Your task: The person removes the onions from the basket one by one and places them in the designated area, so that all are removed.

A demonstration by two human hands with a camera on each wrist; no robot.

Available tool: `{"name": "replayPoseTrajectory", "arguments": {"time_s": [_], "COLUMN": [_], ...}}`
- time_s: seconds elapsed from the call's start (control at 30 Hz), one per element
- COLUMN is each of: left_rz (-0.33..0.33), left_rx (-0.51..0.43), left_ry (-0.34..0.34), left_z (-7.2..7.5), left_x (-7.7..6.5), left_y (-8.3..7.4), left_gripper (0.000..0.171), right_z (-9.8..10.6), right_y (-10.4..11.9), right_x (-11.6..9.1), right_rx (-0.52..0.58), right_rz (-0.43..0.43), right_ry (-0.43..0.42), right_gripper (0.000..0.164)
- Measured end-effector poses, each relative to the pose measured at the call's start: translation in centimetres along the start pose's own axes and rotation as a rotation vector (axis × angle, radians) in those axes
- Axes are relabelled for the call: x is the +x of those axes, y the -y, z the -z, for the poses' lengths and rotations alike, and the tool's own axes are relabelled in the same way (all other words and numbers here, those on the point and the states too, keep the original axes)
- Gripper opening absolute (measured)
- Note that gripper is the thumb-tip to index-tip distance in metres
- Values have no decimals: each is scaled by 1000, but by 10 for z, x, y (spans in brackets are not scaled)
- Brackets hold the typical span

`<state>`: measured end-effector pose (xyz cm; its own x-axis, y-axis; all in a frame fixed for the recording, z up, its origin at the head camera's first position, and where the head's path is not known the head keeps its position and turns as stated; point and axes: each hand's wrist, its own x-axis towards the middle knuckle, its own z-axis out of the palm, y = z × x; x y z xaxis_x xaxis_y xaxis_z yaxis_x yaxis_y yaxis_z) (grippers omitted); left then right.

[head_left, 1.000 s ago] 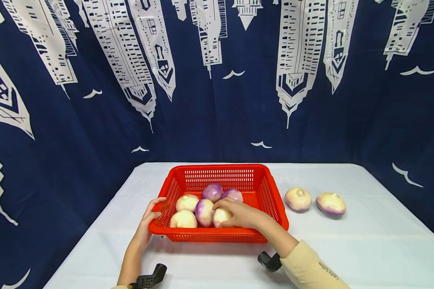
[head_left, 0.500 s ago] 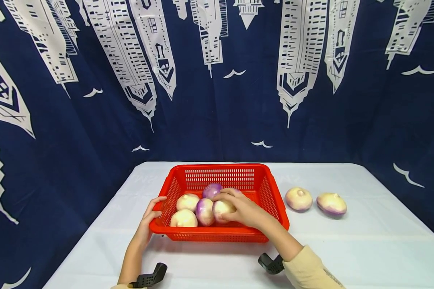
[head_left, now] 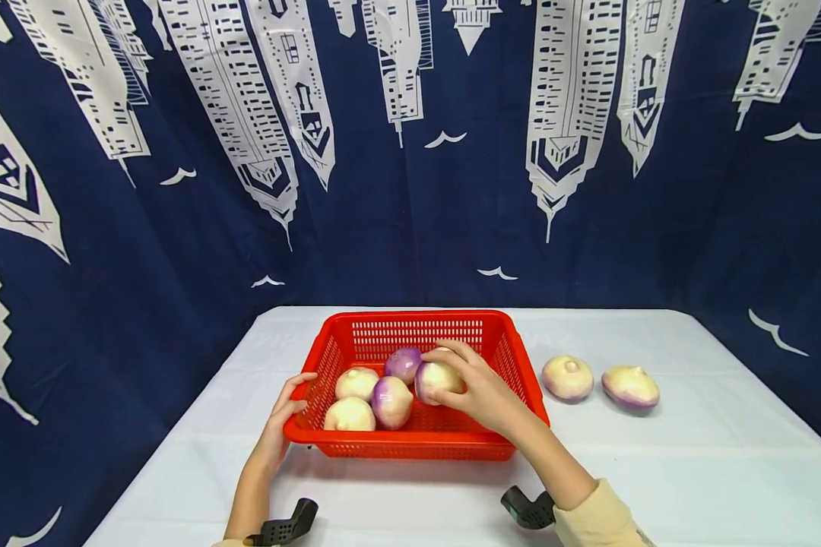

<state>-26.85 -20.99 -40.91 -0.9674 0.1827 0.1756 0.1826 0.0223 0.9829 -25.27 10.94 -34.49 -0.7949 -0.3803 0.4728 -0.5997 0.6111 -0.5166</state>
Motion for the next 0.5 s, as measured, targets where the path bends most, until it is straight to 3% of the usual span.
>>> {"name": "replayPoseTrajectory", "arguments": {"time_s": [0.27,0.5], "left_rz": [-5,-10], "left_rx": [-16,-18], "left_ry": [-7,-1], "left_z": [1,1], "left_x": [0,1], "left_y": [0,1], "left_gripper": [51,50], "right_z": [4,12], "right_y": [-5,-10], "right_x": [-14,-25], "right_rx": [5,-28], "right_rz": [9,56], "right_ry": [-239,-389], "right_gripper": [48,53]}}
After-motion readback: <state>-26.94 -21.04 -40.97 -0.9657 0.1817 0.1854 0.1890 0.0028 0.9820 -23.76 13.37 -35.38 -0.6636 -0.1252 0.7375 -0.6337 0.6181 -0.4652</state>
